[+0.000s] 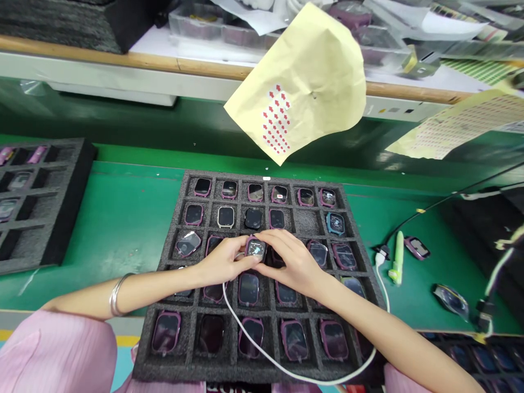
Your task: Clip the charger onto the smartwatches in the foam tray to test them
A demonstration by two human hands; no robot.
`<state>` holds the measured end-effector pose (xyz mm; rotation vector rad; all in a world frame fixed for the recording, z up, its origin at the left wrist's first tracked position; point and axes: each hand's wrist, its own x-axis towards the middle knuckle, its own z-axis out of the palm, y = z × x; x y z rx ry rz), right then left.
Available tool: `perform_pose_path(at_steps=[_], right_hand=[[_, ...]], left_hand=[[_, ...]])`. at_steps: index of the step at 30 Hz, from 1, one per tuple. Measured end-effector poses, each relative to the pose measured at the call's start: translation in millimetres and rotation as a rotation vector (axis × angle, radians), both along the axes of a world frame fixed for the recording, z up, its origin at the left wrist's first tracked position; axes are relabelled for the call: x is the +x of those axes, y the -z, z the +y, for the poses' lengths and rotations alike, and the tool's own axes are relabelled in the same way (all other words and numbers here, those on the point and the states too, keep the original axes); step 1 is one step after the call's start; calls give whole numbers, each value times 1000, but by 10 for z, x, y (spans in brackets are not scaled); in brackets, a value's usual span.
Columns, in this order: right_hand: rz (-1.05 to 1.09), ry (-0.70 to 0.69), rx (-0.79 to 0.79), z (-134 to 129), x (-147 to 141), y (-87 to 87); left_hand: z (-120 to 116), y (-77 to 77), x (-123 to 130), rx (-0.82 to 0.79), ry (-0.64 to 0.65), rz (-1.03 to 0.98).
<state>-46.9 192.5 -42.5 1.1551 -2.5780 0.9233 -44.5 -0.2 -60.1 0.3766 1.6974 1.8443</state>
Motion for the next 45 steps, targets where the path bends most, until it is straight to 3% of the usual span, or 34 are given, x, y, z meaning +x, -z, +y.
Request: perform_pose_path(at_steps=[17, 25, 36, 41, 45], right_hand=[[47, 73, 7, -40, 66, 45], [-164, 85, -166, 6, 10, -58], [-56, 41, -29, 73, -33, -52], [-32, -3, 9, 58, -44, -31], [-2, -1, -37, 45, -41, -34]], left_hand=[[-9, -59, -3, 16, 21, -111], [-11, -70, -51, 12, 16, -27], [-5, -36, -48, 69, 9, -106], [2, -23, -57, 16, -5, -84], [1, -33, -50, 15, -14, -62]])
